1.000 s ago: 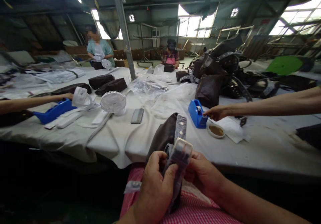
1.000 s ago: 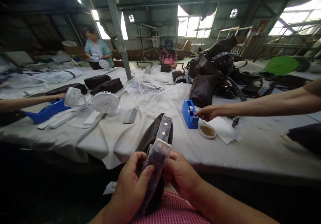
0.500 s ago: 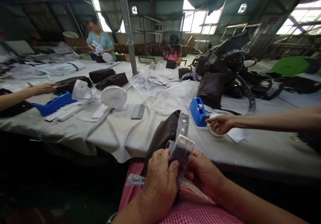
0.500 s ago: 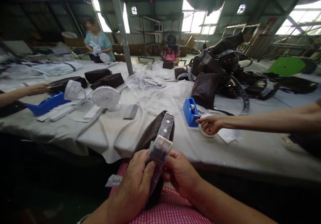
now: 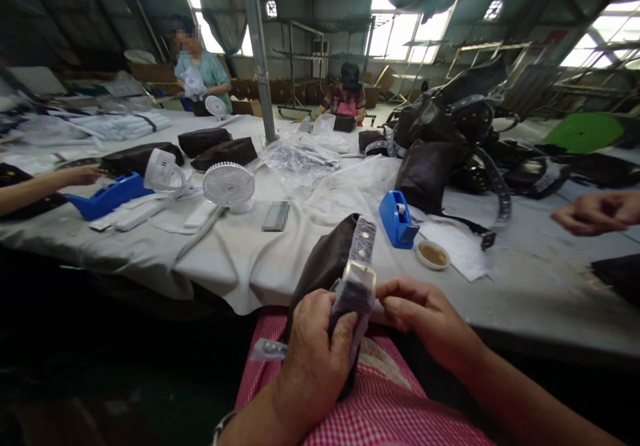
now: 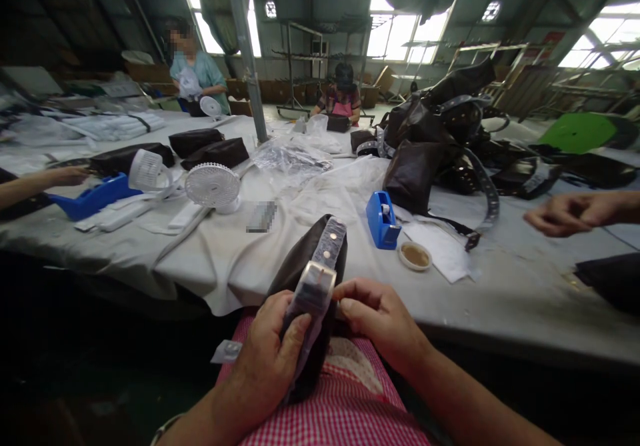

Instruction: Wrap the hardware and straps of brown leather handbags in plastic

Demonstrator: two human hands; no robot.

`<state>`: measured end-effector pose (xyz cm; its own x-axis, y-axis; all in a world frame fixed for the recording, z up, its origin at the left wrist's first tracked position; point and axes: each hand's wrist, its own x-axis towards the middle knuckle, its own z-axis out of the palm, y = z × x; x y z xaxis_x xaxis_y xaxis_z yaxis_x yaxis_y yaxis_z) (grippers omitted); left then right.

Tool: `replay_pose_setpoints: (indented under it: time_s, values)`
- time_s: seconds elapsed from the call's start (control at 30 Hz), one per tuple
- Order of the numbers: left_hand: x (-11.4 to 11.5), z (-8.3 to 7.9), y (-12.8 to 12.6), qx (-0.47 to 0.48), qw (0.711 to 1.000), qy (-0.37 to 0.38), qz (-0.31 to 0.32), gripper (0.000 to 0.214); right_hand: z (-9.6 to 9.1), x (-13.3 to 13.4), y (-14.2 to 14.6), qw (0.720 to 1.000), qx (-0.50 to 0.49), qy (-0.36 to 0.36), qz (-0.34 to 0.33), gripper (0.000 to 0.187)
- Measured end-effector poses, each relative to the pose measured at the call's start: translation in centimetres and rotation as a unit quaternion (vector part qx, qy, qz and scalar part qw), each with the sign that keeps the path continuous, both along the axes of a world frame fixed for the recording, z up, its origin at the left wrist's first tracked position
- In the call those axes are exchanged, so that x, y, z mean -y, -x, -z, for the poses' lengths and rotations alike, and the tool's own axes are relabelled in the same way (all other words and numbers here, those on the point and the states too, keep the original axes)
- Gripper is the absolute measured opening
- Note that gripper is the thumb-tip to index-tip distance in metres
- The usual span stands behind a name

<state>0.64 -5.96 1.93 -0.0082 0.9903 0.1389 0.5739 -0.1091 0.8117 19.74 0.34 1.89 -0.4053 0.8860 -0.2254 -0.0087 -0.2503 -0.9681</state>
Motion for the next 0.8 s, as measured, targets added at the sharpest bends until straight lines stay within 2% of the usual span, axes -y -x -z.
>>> replay_pose_setpoints:
  time_s: [0.13,0.23,0.37,0.57,0.7,0.8]
  values:
    - [0.1,0.8,-0.3,-0.044,0.998,-0.053,0.008,0.024,-0.6,-0.2,0.4,0.998,-0.042,0.038,-0.002,0.039]
    - [0.2,1.1,-0.3,-0.071,0.995,-0.072,0.017,0.024,-0.9,0.1,1.7,0.994,-0.073,0.066,0.044,0.042]
    - [0.4,0.7,0.1,-0.063,0.995,-0.052,0.057,0.028,-1.0,-0.6,2.2,0.990,-0.088,0.052,0.096,0.045]
    - [0.0,0.5,0.4,0.000,0.999,-0.001,0.040,0.032,0.9,-2.5,2.3,0.992,-0.077,0.070,0.067,0.047]
    - [-1.1,1.2,0.9,0.054,0.997,0.039,0.027,0.036,1.3,-2.7,1.7,0.998,-0.040,-0.009,0.054,0.046]
    - [-2.0,1.5,1.4,0.100,0.991,0.073,-0.048,0.042,1.8,-4.0,-0.4,0.991,0.012,-0.099,0.086,0.039]
